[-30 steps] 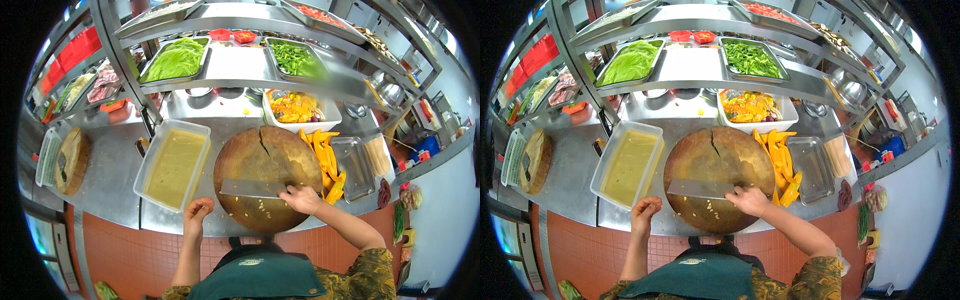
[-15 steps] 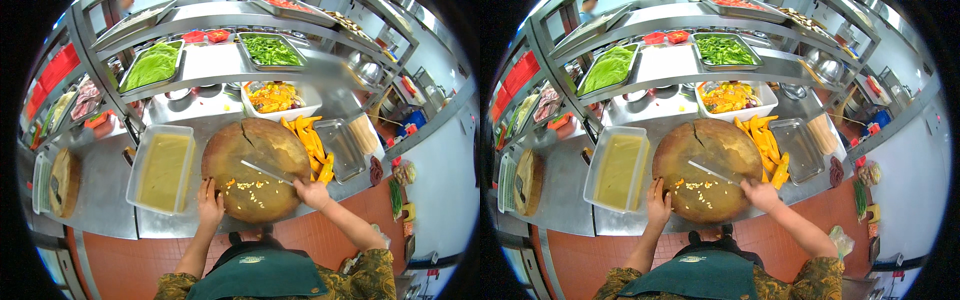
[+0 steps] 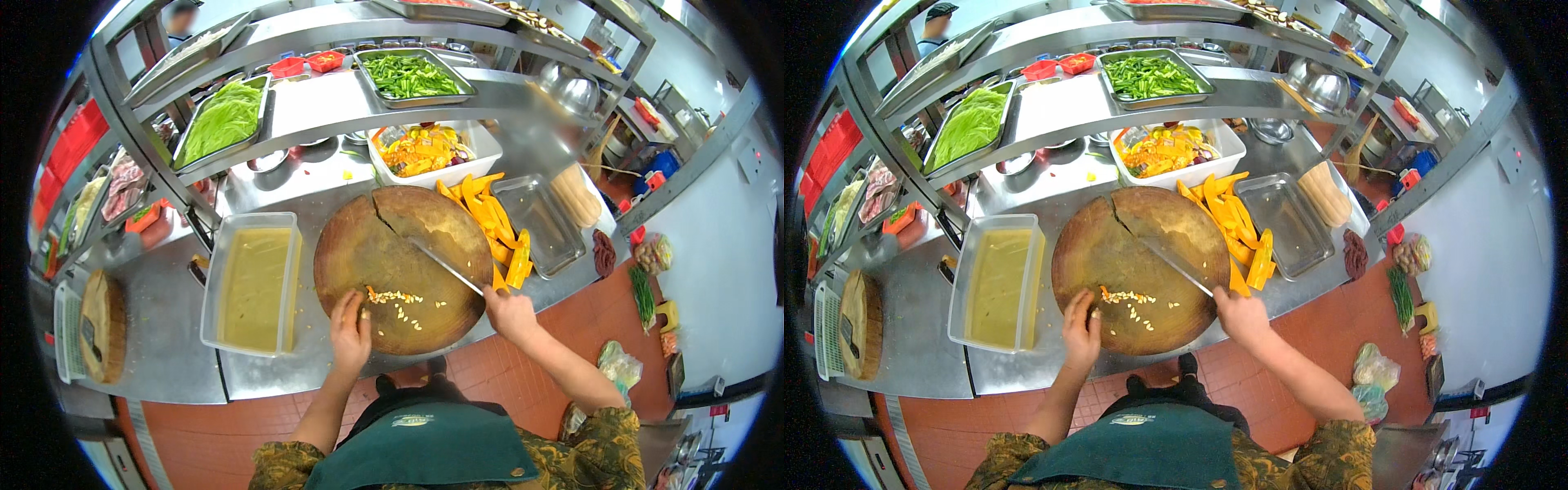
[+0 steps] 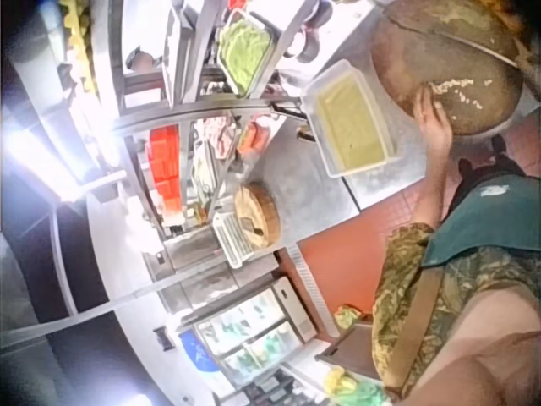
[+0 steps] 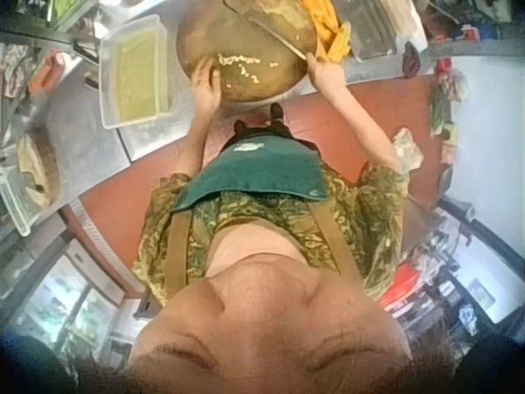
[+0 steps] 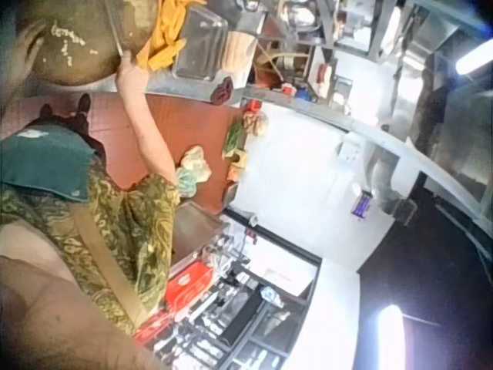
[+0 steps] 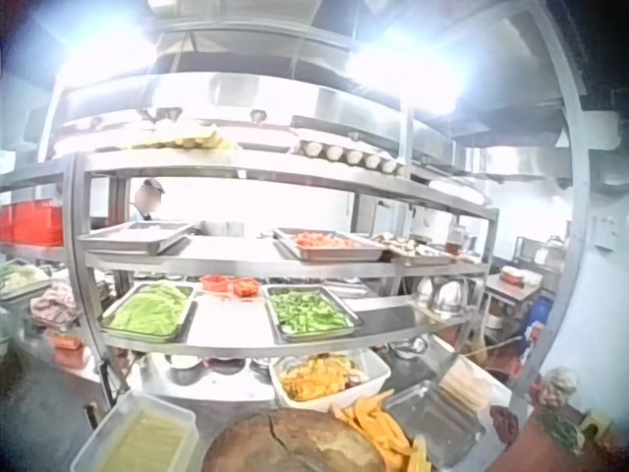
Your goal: The person uses a cleaver to slice a large orange pumpkin into wedges on a wooden cutting board. They repeatedly cut the pumpkin, remove seeds, and place the wedges into a metal tray. A second person is visible in the background working at a separate station.
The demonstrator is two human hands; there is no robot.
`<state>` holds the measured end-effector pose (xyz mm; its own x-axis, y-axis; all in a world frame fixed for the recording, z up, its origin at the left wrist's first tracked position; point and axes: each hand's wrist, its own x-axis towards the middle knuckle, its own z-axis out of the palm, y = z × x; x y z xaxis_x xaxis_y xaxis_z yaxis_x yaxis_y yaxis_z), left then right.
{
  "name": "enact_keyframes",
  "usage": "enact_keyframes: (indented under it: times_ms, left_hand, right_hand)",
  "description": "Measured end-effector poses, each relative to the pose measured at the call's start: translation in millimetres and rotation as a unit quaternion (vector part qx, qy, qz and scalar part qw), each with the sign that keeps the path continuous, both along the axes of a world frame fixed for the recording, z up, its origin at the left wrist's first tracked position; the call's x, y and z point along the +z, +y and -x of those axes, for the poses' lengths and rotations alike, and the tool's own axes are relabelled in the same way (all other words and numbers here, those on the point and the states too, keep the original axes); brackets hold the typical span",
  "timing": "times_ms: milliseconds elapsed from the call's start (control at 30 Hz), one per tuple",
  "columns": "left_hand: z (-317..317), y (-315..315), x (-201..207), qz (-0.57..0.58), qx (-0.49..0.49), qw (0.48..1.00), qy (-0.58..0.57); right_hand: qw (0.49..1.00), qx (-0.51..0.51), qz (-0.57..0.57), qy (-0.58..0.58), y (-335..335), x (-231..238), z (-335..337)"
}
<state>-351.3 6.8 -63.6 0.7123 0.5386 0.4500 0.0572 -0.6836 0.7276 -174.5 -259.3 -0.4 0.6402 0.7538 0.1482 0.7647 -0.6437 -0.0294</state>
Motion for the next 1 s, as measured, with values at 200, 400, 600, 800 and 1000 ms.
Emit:
enact_keyframes:
  times_ms: [200, 400, 600, 800, 1000]
  left_hand:
    - [-9, 8, -4, -0.039, 0.027, 0.997, 0.068]
    - [0, 6, 1, -0.002, -0.091, 0.996, 0.009]
    - [15, 28, -12, 0.31, -0.087, 0.944, -0.071]
    - [-6, 27, -2, 0.049, -0.01, 0.994, 0.094]
    - [-18, 1, 0, -0.047, -0.027, 0.992, 0.117]
  right_hand:
    - [0.995, 0.038, 0.029, 0.091, 20, 14, 72]
    - [0.877, -0.139, -0.239, 0.393, -7, 5, 63]
    - [0.621, -0.294, -0.427, 0.588, -62, -19, 35]
    - [0.59, -0.287, -0.416, 0.63, -62, -23, 45]
    - [0.57, -0.253, -0.369, 0.689, -39, -26, 80]
